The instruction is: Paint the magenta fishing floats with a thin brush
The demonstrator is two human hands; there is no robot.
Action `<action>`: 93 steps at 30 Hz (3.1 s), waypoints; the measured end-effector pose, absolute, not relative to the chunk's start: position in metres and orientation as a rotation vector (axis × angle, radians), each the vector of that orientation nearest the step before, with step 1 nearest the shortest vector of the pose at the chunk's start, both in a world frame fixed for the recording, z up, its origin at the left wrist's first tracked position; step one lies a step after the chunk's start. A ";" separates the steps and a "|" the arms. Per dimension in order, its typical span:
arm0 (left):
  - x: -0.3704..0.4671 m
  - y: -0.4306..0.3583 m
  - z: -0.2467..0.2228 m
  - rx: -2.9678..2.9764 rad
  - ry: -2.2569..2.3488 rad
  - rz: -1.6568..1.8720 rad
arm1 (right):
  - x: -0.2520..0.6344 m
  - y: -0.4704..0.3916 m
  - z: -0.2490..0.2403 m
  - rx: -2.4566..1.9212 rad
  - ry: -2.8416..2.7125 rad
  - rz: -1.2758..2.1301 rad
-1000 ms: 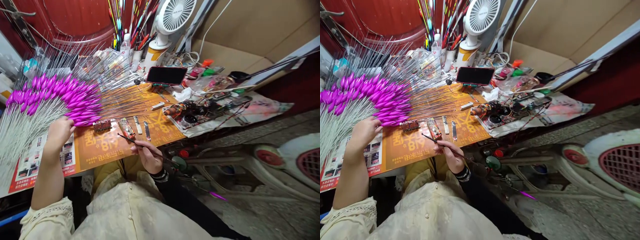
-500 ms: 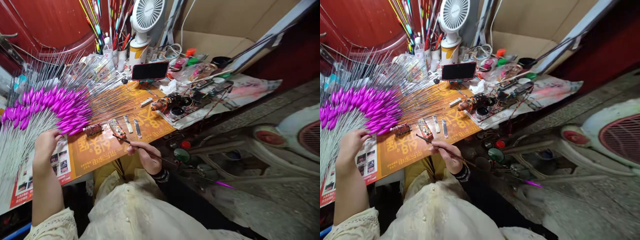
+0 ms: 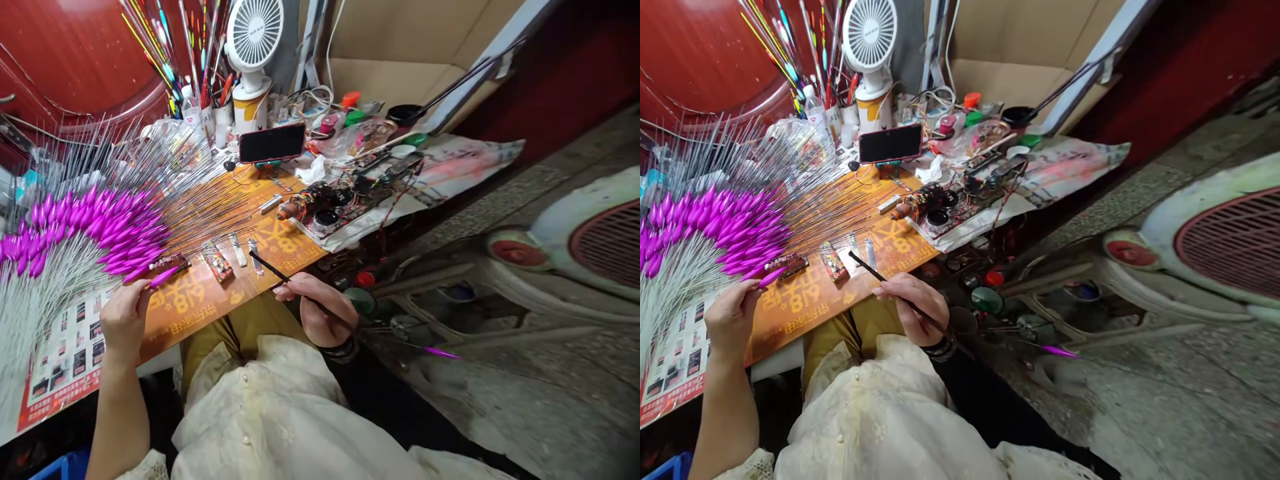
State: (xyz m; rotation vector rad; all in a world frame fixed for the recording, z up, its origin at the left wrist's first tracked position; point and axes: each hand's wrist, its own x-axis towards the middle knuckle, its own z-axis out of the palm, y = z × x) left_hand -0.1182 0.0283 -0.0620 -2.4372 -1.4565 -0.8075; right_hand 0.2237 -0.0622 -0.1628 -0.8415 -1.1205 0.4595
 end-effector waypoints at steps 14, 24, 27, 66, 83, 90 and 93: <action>-0.162 0.009 -0.105 -2.352 -1.373 -0.822 | 0.234 -0.029 -0.158 -0.850 -1.481 -0.122; -0.166 0.023 -0.108 -2.321 -1.208 -0.828 | 0.227 0.014 -0.168 -1.188 -1.615 -0.189; -0.162 0.024 -0.108 -2.313 -1.153 -0.852 | 0.226 0.016 -0.166 -1.270 -1.637 -0.164; -0.140 0.011 -0.124 -2.413 -1.394 -0.992 | 0.154 -0.038 -0.196 -0.820 -1.750 -0.158; -0.138 0.007 -0.126 -2.406 -1.379 -1.011 | 0.114 -0.048 -0.207 -0.850 -1.855 -0.066; -0.137 0.006 -0.127 -2.399 -1.399 -0.990 | 0.114 -0.049 -0.203 -0.850 -1.861 -0.074; -0.137 0.007 -0.127 -2.404 -1.424 -0.992 | 0.113 -0.049 -0.204 -0.860 -1.855 -0.067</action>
